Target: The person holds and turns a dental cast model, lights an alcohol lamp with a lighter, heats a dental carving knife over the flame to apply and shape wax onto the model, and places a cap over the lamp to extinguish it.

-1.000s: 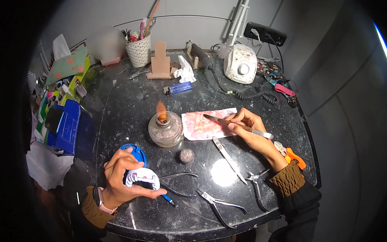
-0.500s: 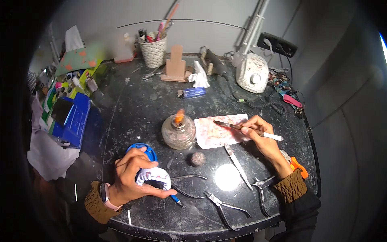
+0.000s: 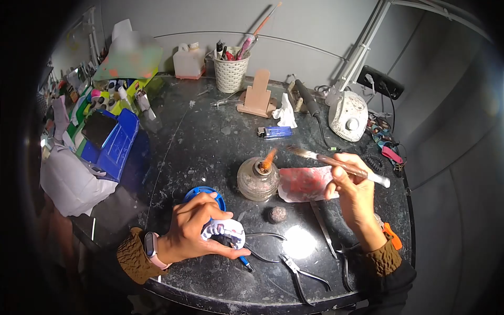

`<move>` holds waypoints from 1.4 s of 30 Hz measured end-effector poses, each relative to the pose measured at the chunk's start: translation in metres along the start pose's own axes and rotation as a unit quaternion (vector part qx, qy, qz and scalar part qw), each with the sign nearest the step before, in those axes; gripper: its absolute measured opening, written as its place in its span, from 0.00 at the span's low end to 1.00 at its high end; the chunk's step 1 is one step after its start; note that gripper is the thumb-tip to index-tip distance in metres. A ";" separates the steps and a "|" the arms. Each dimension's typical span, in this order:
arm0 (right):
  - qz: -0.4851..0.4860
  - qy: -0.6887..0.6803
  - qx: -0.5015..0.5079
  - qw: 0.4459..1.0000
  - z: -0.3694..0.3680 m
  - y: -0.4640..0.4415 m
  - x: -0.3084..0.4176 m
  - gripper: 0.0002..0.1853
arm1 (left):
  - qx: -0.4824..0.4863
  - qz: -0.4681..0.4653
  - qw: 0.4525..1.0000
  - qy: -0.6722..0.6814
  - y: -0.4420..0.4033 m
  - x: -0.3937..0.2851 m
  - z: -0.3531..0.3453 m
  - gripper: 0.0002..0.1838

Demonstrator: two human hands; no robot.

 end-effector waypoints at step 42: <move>0.231 0.260 0.249 0.904 -0.127 0.039 0.066 0.15 | -0.003 0.024 1.000 0.021 0.000 0.002 -0.001 0.32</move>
Point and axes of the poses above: each hand's wrist, its own y-axis away from the middle knuckle, its own z-axis out of the back of the hand, x = y × z, the point moved 9 cm from there along -y, towards the middle knuckle, and after that the axes turned 14 degrees about x, right-handed, at the moved point
